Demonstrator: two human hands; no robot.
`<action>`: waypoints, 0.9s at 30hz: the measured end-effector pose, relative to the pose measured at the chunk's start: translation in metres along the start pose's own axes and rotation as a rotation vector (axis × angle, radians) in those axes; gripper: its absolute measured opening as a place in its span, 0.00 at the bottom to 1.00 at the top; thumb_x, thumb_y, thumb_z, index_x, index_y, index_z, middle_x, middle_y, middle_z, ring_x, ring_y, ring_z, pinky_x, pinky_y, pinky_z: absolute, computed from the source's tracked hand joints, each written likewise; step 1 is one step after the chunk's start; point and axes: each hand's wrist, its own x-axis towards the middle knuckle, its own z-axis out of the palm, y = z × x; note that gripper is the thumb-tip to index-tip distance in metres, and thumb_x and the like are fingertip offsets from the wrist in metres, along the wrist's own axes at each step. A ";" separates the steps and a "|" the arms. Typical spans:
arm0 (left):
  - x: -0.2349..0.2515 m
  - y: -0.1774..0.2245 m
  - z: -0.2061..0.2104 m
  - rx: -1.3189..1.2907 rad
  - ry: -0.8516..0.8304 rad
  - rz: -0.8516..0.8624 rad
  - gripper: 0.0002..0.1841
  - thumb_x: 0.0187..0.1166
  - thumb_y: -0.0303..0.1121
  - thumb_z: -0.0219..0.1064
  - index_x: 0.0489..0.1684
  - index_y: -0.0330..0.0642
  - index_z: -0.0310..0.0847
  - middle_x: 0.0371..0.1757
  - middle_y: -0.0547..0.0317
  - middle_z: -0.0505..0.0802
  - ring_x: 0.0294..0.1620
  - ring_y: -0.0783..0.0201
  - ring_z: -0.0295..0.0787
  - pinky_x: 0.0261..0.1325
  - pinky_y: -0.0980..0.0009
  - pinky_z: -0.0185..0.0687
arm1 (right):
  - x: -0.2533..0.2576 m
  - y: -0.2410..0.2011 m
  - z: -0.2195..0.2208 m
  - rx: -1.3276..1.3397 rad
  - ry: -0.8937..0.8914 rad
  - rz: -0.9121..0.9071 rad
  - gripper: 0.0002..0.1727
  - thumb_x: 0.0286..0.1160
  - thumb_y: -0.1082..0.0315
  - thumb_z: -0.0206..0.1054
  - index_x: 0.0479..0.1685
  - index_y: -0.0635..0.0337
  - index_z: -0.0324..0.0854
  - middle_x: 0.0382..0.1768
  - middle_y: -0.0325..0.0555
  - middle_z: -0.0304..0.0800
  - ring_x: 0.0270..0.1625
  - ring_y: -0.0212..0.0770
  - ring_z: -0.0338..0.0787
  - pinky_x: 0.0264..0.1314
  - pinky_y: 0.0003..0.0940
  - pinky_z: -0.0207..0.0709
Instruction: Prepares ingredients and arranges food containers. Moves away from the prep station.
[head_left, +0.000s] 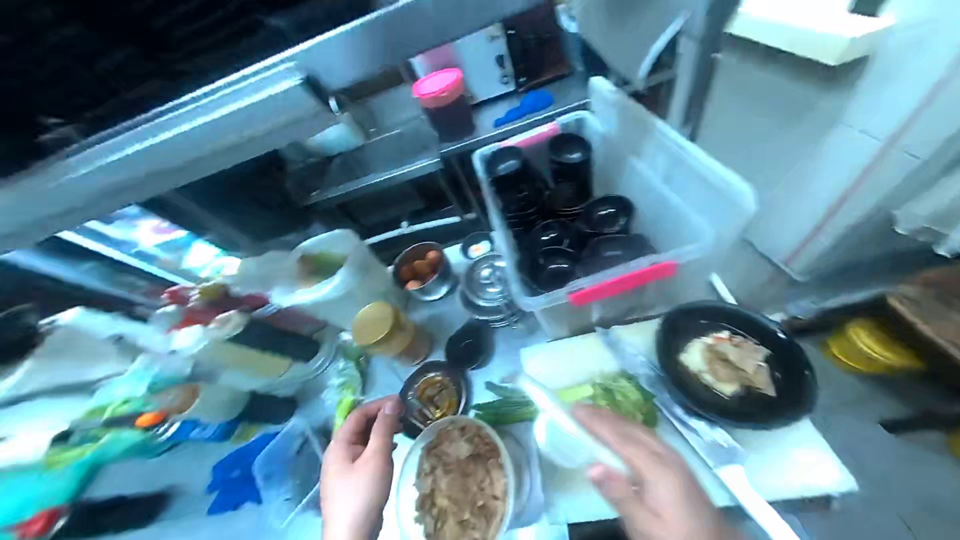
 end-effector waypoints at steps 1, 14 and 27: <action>-0.005 -0.014 -0.014 0.000 0.028 -0.109 0.15 0.86 0.40 0.59 0.49 0.38 0.87 0.44 0.55 0.94 0.39 0.64 0.92 0.38 0.67 0.87 | 0.011 0.002 0.036 -0.109 -0.069 -0.090 0.29 0.90 0.44 0.56 0.75 0.53 0.83 0.74 0.47 0.86 0.78 0.43 0.83 0.81 0.47 0.78; -0.047 -0.077 -0.019 0.002 -0.113 -0.313 0.26 0.79 0.51 0.65 0.74 0.52 0.82 0.50 0.59 0.92 0.43 0.63 0.90 0.46 0.61 0.89 | 0.014 -0.021 0.143 -0.501 -0.666 -0.631 0.22 0.86 0.41 0.57 0.73 0.31 0.81 0.79 0.45 0.80 0.81 0.56 0.77 0.76 0.61 0.71; -0.050 -0.067 -0.043 -0.003 -0.207 -0.338 0.21 0.75 0.44 0.71 0.66 0.53 0.85 0.38 0.61 0.91 0.25 0.65 0.87 0.25 0.67 0.86 | 0.027 -0.007 0.140 -0.158 -0.556 -0.794 0.12 0.81 0.56 0.69 0.58 0.43 0.89 0.60 0.38 0.93 0.65 0.44 0.88 0.66 0.43 0.80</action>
